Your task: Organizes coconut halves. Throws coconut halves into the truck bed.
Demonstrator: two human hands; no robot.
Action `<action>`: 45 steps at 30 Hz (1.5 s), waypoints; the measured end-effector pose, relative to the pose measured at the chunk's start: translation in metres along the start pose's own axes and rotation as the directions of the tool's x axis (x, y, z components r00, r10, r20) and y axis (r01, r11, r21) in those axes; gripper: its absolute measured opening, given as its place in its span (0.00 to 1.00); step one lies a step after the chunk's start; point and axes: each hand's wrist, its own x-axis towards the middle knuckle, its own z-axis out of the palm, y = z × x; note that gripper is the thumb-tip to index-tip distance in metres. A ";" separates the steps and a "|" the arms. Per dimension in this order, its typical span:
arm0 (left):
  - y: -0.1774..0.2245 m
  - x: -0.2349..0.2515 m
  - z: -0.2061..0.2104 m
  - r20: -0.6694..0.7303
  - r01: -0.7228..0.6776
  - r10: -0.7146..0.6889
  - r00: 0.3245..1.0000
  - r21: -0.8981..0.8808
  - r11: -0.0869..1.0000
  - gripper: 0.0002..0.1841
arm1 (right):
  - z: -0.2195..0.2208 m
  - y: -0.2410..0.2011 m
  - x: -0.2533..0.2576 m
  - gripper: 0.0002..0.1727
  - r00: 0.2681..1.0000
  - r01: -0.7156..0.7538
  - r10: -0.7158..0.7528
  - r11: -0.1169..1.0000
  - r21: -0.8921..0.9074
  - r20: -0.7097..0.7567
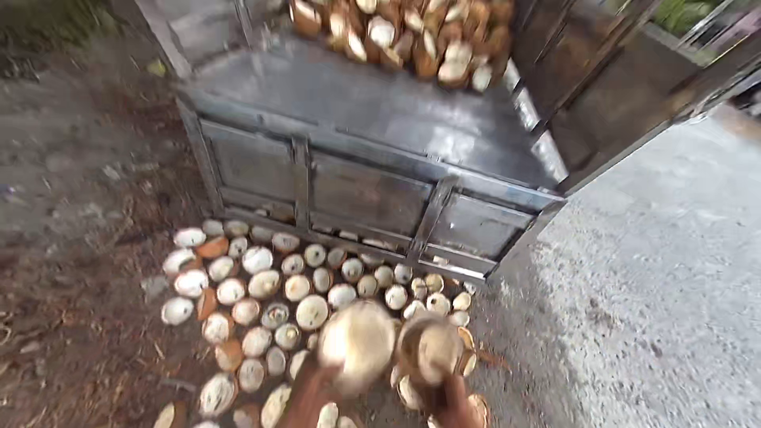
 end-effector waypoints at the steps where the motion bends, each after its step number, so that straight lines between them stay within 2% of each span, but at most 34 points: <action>1: 0.089 0.007 0.032 0.135 -0.223 0.235 0.963 -0.097 0.970 0.35 | 0.053 -0.062 -0.008 0.24 0.955 0.221 -0.233 0.972 0.085 0.182; 2: 0.171 0.006 0.061 0.271 -0.380 0.436 0.858 -0.235 0.895 0.35 | 0.101 -0.120 -0.023 0.27 0.815 0.413 -0.452 0.892 0.184 0.362; 3: 0.239 0.001 0.088 0.347 -0.436 0.579 0.738 -0.409 0.802 0.31 | 0.145 -0.171 -0.043 0.28 0.624 0.563 -0.622 0.778 0.279 0.473; 4: 0.291 -0.008 0.113 0.381 -0.421 0.663 0.644 -0.547 0.724 0.28 | 0.180 -0.210 -0.066 0.27 0.473 0.668 -0.728 0.663 0.337 0.496; 5: 0.328 -0.018 0.133 0.411 -0.409 0.710 0.572 -0.607 0.681 0.28 | 0.210 -0.235 -0.089 0.24 0.385 0.733 -0.788 0.577 0.360 0.480; 7: 0.363 -0.030 0.155 0.475 -0.490 0.723 0.502 -0.533 0.690 0.27 | 0.250 -0.251 -0.126 0.22 0.282 0.822 -0.830 0.468 0.326 0.482; 8: 0.362 -0.033 0.156 0.515 -0.548 0.700 0.494 -0.441 0.711 0.28 | 0.260 -0.245 -0.135 0.22 0.235 0.865 -0.818 0.422 0.271 0.525; 10: 0.328 -0.022 0.139 0.596 -0.627 0.619 0.512 -0.233 0.743 0.28 | 0.261 -0.210 -0.130 0.21 0.187 0.925 -0.766 0.348 0.152 0.615; 11: 0.295 -0.005 0.123 0.616 -0.623 0.559 0.555 -0.137 0.770 0.28 | 0.252 -0.182 -0.116 0.21 0.203 0.936 -0.727 0.341 0.088 0.656; 12: 0.252 0.013 0.098 0.611 -0.582 0.469 0.637 -0.017 0.813 0.27 | 0.237 -0.148 -0.096 0.21 0.264 0.928 -0.672 0.372 0.006 0.692; 13: 0.195 0.032 0.063 0.568 -0.485 0.340 0.749 0.121 0.866 0.27 | 0.212 -0.106 -0.075 0.20 0.392 0.885 -0.597 0.453 -0.110 0.700; 14: 0.125 0.045 0.019 0.471 -0.321 0.171 0.866 0.259 0.911 0.27 | 0.180 -0.057 -0.054 0.19 0.578 0.778 -0.494 0.574 -0.255 0.649; 15: 0.050 0.051 -0.031 0.314 -0.114 -0.011 0.949 0.377 0.919 0.28 | 0.144 -0.005 -0.036 0.18 0.771 0.599 -0.355 0.687 -0.411 0.529; 16: -0.021 0.050 -0.082 0.127 0.105 -0.179 0.976 0.448 0.888 0.28 | 0.109 0.046 -0.018 0.20 0.909 0.385 -0.203 0.743 -0.547 0.364; 17: -0.081 0.046 -0.127 -0.052 0.292 -0.305 0.951 0.475 0.830 0.28 | 0.076 0.092 0.001 0.21 0.978 0.182 -0.066 0.740 -0.648 0.200; 18: -0.131 0.042 -0.167 -0.192 0.435 -0.392 0.900 0.474 0.766 0.29 | 0.047 0.135 0.020 0.21 0.997 0.017 0.039 0.711 -0.703 0.064; 20: -0.207 0.033 -0.226 -0.362 0.600 -0.479 0.800 0.480 0.640 0.30 | -0.007 0.207 0.050 0.20 0.974 -0.219 0.182 0.636 -0.740 -0.132; 22: -0.260 0.043 -0.264 -0.449 0.670 -0.498 0.742 0.522 0.528 0.31 | -0.044 0.264 0.086 0.24 0.962 -0.268 0.192 0.514 -0.815 -0.195; 24: -0.298 0.065 -0.278 -0.485 0.733 -0.551 0.679 0.404 0.548 0.31 | -0.068 0.305 0.134 0.37 0.977 -0.210 0.106 0.291 -0.933 -0.187; 26: -0.323 0.098 -0.280 -0.499 0.753 -0.599 0.626 0.188 0.630 0.32 | -0.078 0.330 0.187 0.51 0.989 -0.141 0.049 0.094 -0.985 -0.137; 27: -0.340 0.116 -0.283 -0.513 0.739 -0.612 0.601 0.066 0.670 0.34 | -0.083 0.341 0.212 0.54 0.994 -0.106 0.040 0.030 -0.994 -0.105; 28: -0.359 0.133 -0.288 -0.529 0.715 -0.623 0.576 -0.044 0.698 0.35 | -0.087 0.350 0.237 0.54 0.996 -0.073 0.042 -0.008 -0.997 -0.073; 29: -0.375 0.146 -0.294 -0.537 0.694 -0.637 0.554 -0.125 0.709 0.35 | -0.090 0.357 0.259 0.50 0.997 -0.040 0.057 -0.036 -0.999 -0.042; 31: -0.400 0.152 -0.304 -0.577 0.710 -0.654 0.490 -0.171 0.683 0.29 | -0.094 0.365 0.282 0.35 0.994 0.000 0.105 -0.095 -0.995 -0.010; 32: -0.407 0.149 -0.308 -0.582 0.711 -0.653 0.485 -0.173 0.682 0.25 | -0.093 0.364 0.286 0.29 0.993 0.019 0.117 -0.136 -0.991 0.003; 34: -0.407 0.137 -0.312 -0.561 0.706 -0.619 0.550 -0.083 0.703 0.22 | -0.087 0.351 0.279 0.22 0.978 0.141 0.179 -0.178 -0.974 0.109; 36: -0.388 0.122 -0.313 -0.489 0.670 -0.529 0.694 0.169 0.723 0.23 | -0.073 0.332 0.267 0.23 0.904 0.345 0.317 -0.143 -0.928 0.287; 38: -0.359 0.116 -0.311 -0.326 0.527 -0.415 0.849 0.497 0.689 0.26 | -0.049 0.324 0.262 0.26 0.830 0.458 0.422 -0.139 -0.878 0.366; 39: -0.343 0.120 -0.306 -0.227 0.422 -0.369 0.901 0.649 0.633 0.27 | -0.037 0.326 0.263 0.29 0.824 0.474 0.433 -0.172 -0.864 0.365; 41: -0.331 0.141 -0.291 -0.088 0.230 -0.283 0.955 0.823 0.519 0.26 | -0.020 0.343 0.276 0.41 0.851 0.460 0.395 -0.245 -0.853 0.346; 42: -0.333 0.155 -0.282 -0.072 0.192 -0.254 0.964 0.851 0.488 0.27 | -0.016 0.354 0.288 0.45 0.857 0.466 0.375 -0.272 -0.842 0.353; 43: -0.338 0.171 -0.271 -0.089 0.211 -0.268 0.959 0.858 0.469 0.31 | -0.014 0.365 0.300 0.48 0.864 0.462 0.358 -0.288 -0.838 0.353; 45: -0.354 0.199 -0.254 -0.156 0.304 -0.328 0.932 0.828 0.471 0.46 | -0.004 0.376 0.320 0.46 0.871 0.446 0.357 -0.286 -0.848 0.338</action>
